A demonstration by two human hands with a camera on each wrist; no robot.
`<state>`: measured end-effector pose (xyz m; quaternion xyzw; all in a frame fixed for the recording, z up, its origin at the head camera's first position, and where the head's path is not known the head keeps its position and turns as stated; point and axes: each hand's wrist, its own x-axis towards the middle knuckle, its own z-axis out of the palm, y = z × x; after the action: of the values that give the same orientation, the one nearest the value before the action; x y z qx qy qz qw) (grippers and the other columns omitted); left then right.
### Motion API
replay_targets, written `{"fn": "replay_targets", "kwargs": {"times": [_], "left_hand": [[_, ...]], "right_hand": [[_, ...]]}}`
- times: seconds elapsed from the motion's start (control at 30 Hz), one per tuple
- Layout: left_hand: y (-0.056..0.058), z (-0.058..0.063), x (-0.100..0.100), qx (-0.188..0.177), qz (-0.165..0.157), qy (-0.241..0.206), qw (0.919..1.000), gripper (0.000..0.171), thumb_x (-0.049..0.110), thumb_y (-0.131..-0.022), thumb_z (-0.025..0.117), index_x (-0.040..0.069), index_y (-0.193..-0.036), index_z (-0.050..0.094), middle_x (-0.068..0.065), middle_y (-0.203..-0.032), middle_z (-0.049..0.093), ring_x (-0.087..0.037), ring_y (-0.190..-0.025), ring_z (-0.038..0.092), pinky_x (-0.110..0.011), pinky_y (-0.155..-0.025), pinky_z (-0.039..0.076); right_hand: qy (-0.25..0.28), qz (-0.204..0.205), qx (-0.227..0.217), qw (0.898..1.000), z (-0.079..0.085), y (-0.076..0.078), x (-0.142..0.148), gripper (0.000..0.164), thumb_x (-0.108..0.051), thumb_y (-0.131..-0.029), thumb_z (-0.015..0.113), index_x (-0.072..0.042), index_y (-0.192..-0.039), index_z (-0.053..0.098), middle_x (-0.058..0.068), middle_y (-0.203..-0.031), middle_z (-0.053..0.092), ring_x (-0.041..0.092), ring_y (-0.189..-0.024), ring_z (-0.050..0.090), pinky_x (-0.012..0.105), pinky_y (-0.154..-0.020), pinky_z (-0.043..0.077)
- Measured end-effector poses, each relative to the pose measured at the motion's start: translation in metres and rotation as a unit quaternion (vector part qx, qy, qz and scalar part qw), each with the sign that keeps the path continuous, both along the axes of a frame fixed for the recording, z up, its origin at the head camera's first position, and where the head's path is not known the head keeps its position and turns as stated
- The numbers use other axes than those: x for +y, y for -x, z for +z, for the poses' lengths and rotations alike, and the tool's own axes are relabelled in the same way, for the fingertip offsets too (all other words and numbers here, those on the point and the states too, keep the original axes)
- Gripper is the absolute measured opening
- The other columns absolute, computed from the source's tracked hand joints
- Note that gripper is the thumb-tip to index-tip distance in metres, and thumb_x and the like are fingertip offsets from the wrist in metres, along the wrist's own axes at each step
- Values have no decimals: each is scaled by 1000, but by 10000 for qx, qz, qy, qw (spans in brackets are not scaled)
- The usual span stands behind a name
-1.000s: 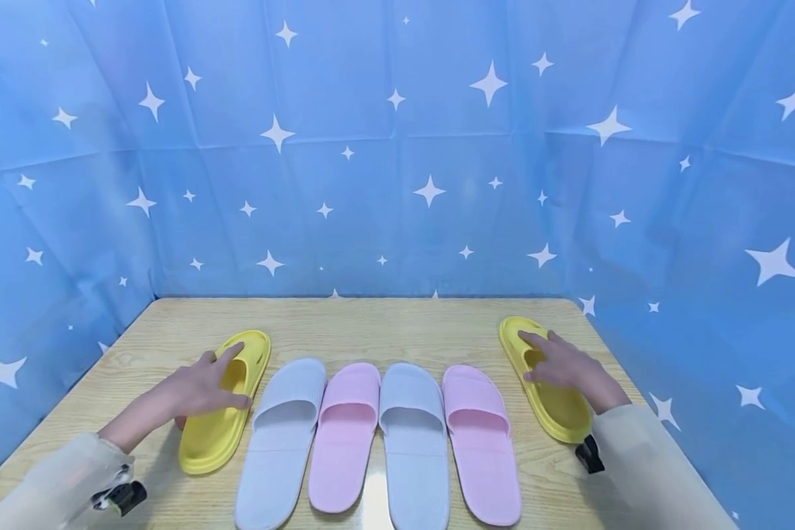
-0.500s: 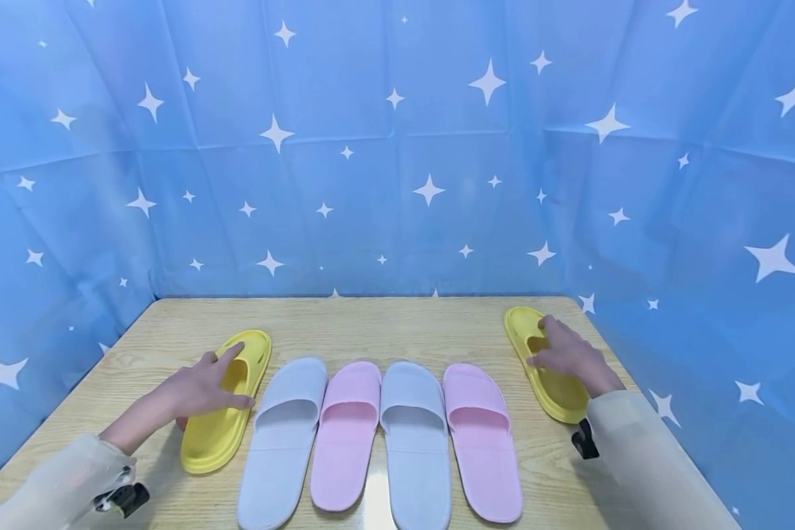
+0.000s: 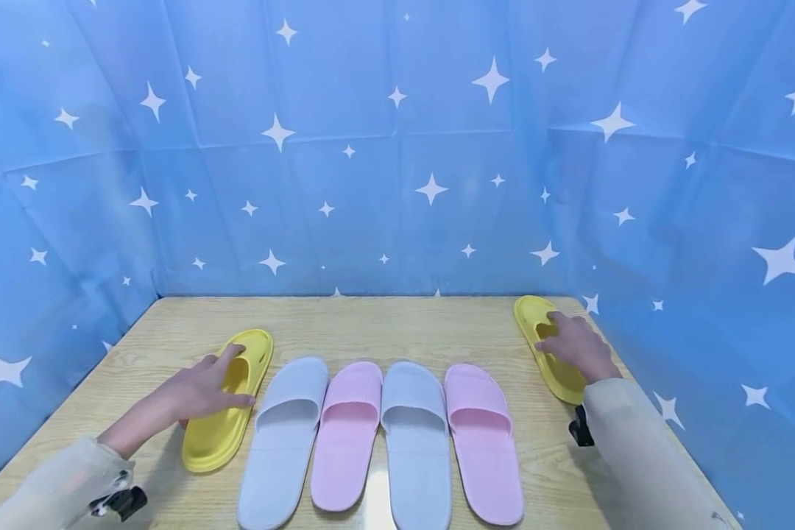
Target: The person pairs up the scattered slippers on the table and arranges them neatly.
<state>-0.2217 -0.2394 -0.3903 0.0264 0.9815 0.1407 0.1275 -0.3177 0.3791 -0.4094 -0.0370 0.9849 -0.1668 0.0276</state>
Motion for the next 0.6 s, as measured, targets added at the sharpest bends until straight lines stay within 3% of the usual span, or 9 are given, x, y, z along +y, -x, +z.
{"fn": "replay_targets", "kwargs": {"times": [0.1,0.2,0.3,0.6], "left_hand": [[-2,-1,1,64,-90,169,9998,114,64,-81,77,9,-163,20,-43,-152,35,-63,-112,58,-68,-89,53],[-6,-2,0,-81,-59,67,9999,124,66,-75,82,13,-166,16,-43,-156,30,-51,-97,64,-54,-71,61],[-10,-3,-1,-247,11,-104,9996,129,65,-72,84,18,-167,11,-41,-160,24,-38,-86,64,-36,-48,56],[-7,-1,-1,-296,70,-116,9995,119,57,-78,82,21,-167,11,-38,-163,21,-43,-92,64,-37,-47,54]], "right_hand": [[-46,-248,-140,9996,1,0,2,84,-39,-97,66,8,-156,30,46,-153,30,67,-136,30,82,-103,34],[-29,-478,-208,9986,0,1,3,82,-40,-97,65,4,-158,29,46,-152,29,67,-135,30,83,-97,37],[-7,-554,-130,9984,-1,2,4,78,-37,-97,65,3,-156,32,46,-149,31,67,-133,31,82,-94,40],[-275,-494,-160,9983,2,9,7,75,-36,-98,65,3,-155,37,44,-153,29,68,-136,28,80,-103,36]]}}
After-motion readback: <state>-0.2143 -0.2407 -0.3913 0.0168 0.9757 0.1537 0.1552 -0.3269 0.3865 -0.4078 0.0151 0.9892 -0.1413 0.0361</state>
